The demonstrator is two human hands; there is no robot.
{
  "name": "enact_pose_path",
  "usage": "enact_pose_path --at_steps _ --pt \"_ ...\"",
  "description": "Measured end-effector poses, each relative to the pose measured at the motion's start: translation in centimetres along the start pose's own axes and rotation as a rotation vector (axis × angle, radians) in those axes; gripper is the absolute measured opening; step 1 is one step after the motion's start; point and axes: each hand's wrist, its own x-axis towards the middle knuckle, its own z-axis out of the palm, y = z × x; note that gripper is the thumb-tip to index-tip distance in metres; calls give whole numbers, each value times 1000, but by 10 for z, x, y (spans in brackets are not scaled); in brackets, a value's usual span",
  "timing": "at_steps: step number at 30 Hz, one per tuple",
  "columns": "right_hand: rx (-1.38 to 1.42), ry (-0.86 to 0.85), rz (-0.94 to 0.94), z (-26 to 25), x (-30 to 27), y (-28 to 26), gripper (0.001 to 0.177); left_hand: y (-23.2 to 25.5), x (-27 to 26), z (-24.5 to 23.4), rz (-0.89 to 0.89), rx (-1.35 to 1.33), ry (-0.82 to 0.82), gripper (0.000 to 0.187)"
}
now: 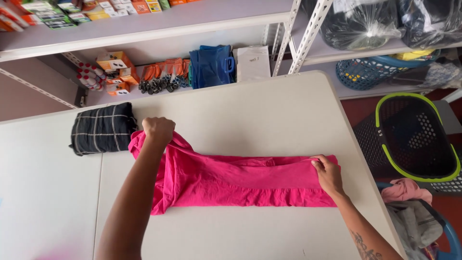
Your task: The person folds a pink shirt on a white table. They smooth the fabric, fold the sleeves inward, and then fold the shirt into a compact rectangular shape.
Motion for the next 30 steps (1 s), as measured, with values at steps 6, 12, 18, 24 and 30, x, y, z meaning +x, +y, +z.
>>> enact_pose_path --at_steps 6,12,18,24,30 --pt "-132 -9 17 2 8 2 34 -6 -41 8 -75 -104 98 56" --pt "49 -197 31 -20 4 -13 48 -64 -61 51 -130 -460 165 33" --pt "-150 -117 9 -2 9 3 49 -90 -116 14 -218 -777 49 58" --pt "-524 174 -346 8 -34 -46 47 -74 -196 -30 -227 -1104 -79 85" --pt "397 -530 1 71 -137 -122 58 82 -280 37 -394 -2551 45 19"
